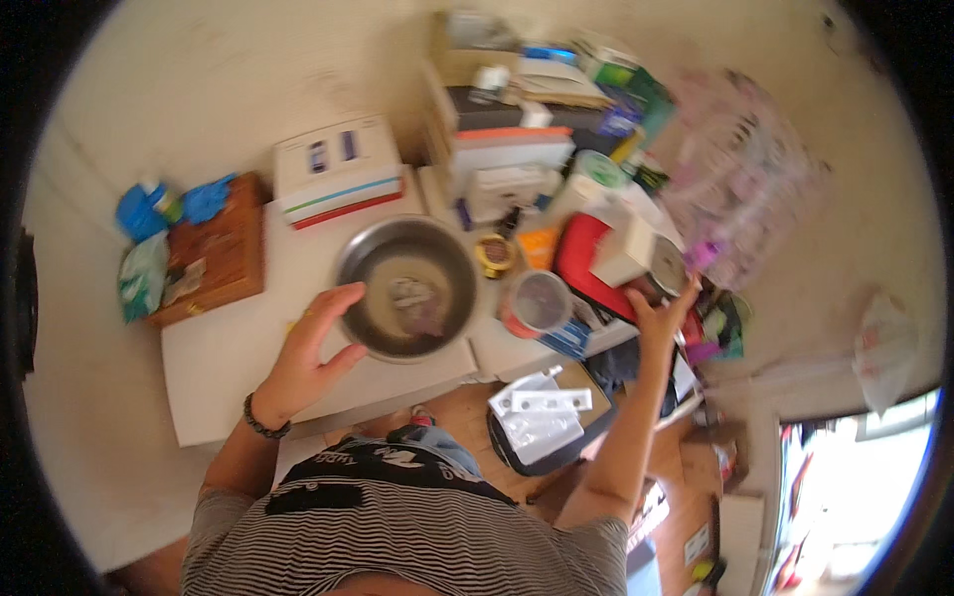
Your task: The person organizes a cluttered white cabinet by wiping surfaces with a cloth, stacking boxes, and moving various items like a first aid kit, a metal bowl, and a mosquito racket. They also open a small tin to inspect its contents and handle a receipt.
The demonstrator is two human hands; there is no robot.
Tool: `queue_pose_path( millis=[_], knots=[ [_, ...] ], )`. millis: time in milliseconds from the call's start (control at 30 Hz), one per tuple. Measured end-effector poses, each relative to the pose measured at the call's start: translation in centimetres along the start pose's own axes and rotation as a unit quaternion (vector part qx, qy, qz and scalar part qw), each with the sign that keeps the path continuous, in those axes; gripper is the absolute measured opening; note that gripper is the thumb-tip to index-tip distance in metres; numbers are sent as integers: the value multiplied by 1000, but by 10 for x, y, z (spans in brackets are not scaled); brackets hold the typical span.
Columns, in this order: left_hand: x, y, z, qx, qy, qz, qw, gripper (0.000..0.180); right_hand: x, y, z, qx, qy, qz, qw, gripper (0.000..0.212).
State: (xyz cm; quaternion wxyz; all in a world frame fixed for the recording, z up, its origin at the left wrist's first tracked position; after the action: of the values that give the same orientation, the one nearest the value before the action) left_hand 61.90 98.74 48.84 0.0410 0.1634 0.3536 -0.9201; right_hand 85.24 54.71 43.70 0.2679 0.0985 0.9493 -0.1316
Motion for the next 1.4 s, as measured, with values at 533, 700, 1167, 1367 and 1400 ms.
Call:
queue_pose_path(
  millis=[533,700,1167,1367,1400],
  knots=[
    [101,-103,-120,-112,-172,239,949,35,30,-22,-23,108,-112,128,980,71],
    [19,-163,-172,-345,-157,263,887,34,63,25,-123,6,-195,186,963,45],
    [62,-154,-149,357,-287,294,839,18,200,263,-252,-115,-136,-355,918,42],
    [124,-116,-123,354,-252,143,889,25,233,374,-281,-281,18,-483,829,35],
    [131,-113,-120,379,-240,131,884,24,238,391,-274,-280,24,-515,809,31]
  ],
)
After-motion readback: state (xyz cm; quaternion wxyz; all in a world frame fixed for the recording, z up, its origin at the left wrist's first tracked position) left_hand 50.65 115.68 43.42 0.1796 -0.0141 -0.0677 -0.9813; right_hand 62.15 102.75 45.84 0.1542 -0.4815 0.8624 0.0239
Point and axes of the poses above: each hand's wrist, its own x-axis away from the middle knuckle, its own y-axis out of the palm, z = x × y, the point moved 4 cm from there along -x, towards the middle knuckle, and after that the axes turned 7 degrees about -x, right-handed, at the moved point
